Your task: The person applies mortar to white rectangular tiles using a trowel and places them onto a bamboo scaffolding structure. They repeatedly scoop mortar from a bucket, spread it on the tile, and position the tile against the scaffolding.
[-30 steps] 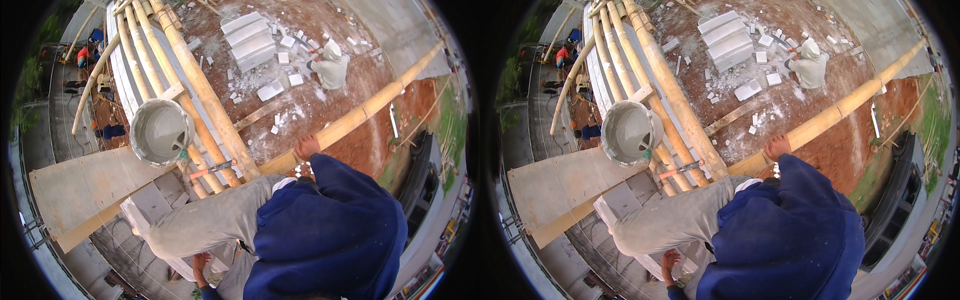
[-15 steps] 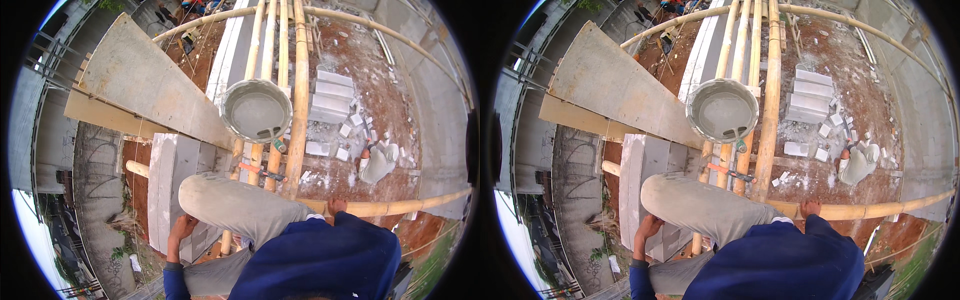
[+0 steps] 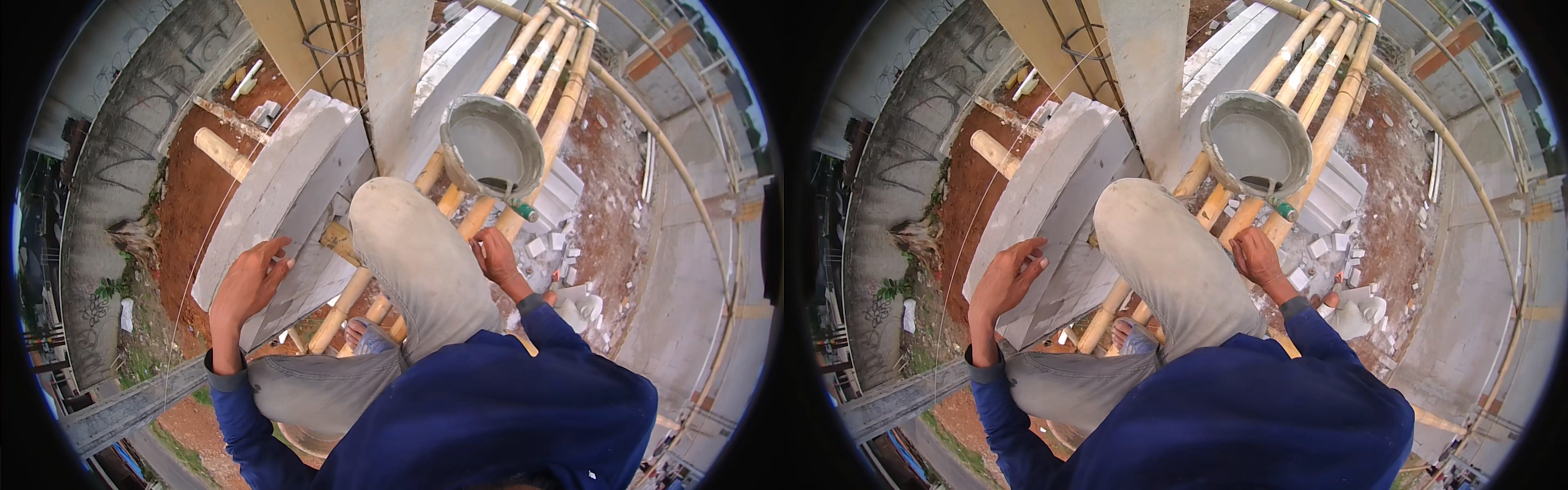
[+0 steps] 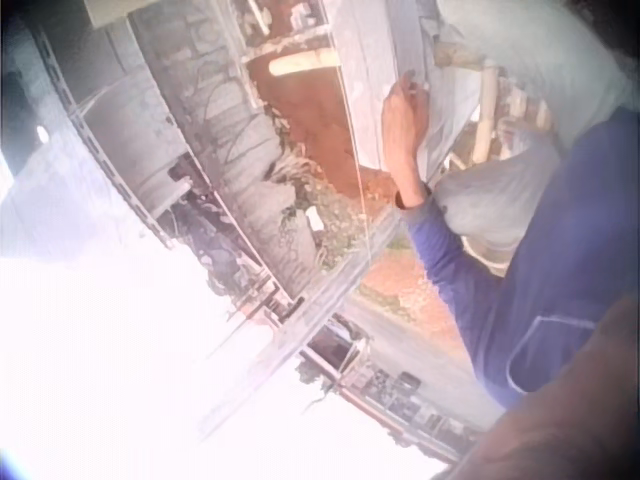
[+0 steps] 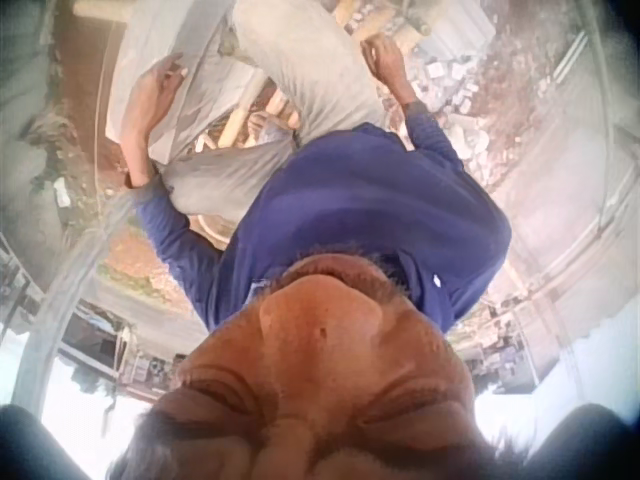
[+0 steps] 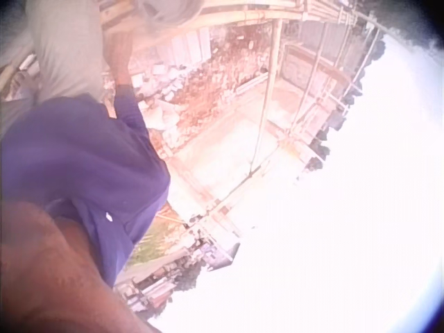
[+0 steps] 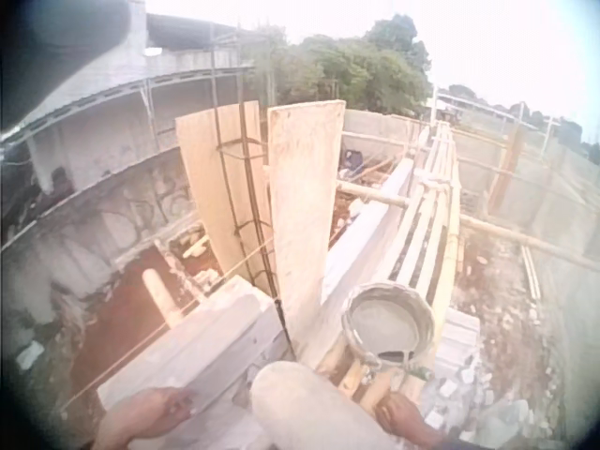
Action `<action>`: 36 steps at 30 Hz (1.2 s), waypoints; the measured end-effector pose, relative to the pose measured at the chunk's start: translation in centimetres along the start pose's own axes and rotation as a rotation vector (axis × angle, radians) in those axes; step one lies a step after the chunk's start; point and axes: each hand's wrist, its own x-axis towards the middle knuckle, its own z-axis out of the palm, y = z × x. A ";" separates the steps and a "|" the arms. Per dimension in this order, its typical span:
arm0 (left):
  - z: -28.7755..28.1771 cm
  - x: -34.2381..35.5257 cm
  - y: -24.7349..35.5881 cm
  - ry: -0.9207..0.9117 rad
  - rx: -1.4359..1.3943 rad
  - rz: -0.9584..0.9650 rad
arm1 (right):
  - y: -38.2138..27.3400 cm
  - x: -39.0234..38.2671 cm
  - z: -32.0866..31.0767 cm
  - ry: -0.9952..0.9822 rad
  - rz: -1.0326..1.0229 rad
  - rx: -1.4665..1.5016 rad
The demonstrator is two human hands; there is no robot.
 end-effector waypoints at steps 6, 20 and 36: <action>-0.1 -2.9 0.3 -0.019 -0.039 -0.062 | -7.1 13.3 -8.4 -0.053 0.100 -0.688; 0.7 -2.9 -0.4 -0.121 -0.051 -0.108 | 5.3 25.6 -14.0 -0.652 -0.424 -0.835; 1.9 -0.8 -3.9 -0.211 -0.031 -0.083 | 13.2 23.3 -7.3 -1.324 0.200 -0.553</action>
